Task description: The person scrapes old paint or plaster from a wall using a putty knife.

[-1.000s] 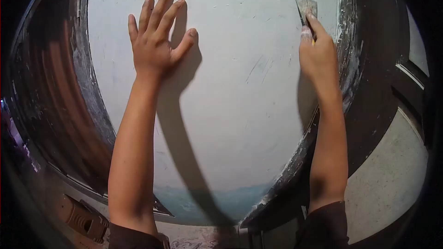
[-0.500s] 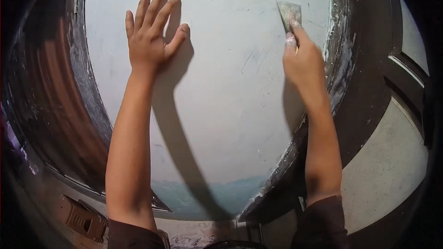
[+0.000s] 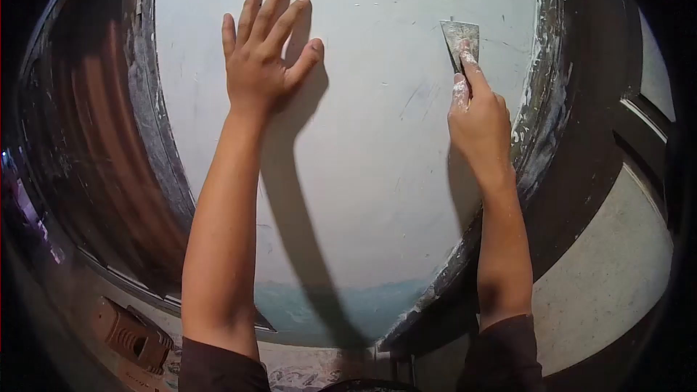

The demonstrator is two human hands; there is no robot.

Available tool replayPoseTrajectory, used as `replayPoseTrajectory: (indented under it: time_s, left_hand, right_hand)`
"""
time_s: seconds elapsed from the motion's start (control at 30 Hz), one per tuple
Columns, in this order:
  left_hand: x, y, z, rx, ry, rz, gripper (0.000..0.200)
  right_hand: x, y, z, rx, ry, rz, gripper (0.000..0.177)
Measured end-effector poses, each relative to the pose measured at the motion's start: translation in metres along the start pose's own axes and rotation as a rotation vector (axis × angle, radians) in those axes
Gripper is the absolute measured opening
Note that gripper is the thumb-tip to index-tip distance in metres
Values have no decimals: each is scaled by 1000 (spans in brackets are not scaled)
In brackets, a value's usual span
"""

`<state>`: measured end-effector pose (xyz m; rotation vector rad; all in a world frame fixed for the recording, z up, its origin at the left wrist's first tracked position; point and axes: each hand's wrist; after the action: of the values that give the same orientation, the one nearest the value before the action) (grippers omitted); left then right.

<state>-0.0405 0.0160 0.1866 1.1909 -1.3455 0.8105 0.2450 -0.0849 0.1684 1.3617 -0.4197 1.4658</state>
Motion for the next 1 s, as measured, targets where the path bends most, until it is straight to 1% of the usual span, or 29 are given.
replayPoseTrajectory:
  time_s: [0.03,0.1,0.13,0.17,0.23,0.3,0.37,0.4,0.43,0.5,0.57,0.63,0.73,0.8,0.83,0.9,0.97,1.0]
  left_hand:
    - [1,2,-2,3,-14,-12,56]
    - [0,1,-2,-1,-6,1,56]
    - [0,1,-2,0,-8,1,56]
    - [0,1,-3,1,-16,-4,55]
    - [-1,1,-2,8,-10,-5,55]
    - [-1,1,-2,0,-11,-1,56]
    - [-1,-2,0,5,-3,3,56]
    - [0,-1,1,10,1,7,57]
    - [0,1,-1,13,-24,-11,57]
    - [0,-1,1,5,7,6,57]
    - [-1,-2,0,-6,4,10,57]
    - [0,-2,2,-13,6,17,59]
    - [-1,1,3,-30,15,15,58]
    - [0,4,3,-26,36,2,58]
    - [1,10,6,9,45,-44,57]
    - [3,33,21,-47,154,-113,57]
    - [3,58,29,20,183,-145,57]
    - [2,70,32,22,195,-139,58]
  right_hand:
    - [6,1,-1,3,4,3,41]
    - [32,2,-4,-21,-110,85,40]
    - [45,11,2,-48,-128,92,41]
    - [53,21,10,-16,-88,46,40]
    - [57,16,10,7,-126,117,41]
    - [41,3,3,8,-132,161,42]
    - [11,-2,-4,-40,-63,61,42]
    - [3,-3,-7,-49,-80,66,41]
    - [5,-2,-8,-26,-82,68,40]
    - [19,8,-6,-17,-120,71,40]
    - [44,23,2,19,-112,90,40]
    - [54,36,6,38,-123,98,40]
    - [34,26,-4,20,-115,123,39]
    - [6,22,-8,-48,-46,63,39]
    - [0,21,-10,-42,-25,41,38]
    - [8,22,-14,-23,-49,47,37]
    - [30,26,-18,0,-116,109,36]
    - [39,37,-14,-23,-126,103,36]
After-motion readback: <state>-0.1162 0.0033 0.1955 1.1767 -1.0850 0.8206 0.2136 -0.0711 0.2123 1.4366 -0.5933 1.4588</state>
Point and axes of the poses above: each hand's wrist, its own x-axis towards the middle knuckle, its own z-axis out of the back of the hand, y = z × x, and after that the axes turned 10 degrees about x, right-handed
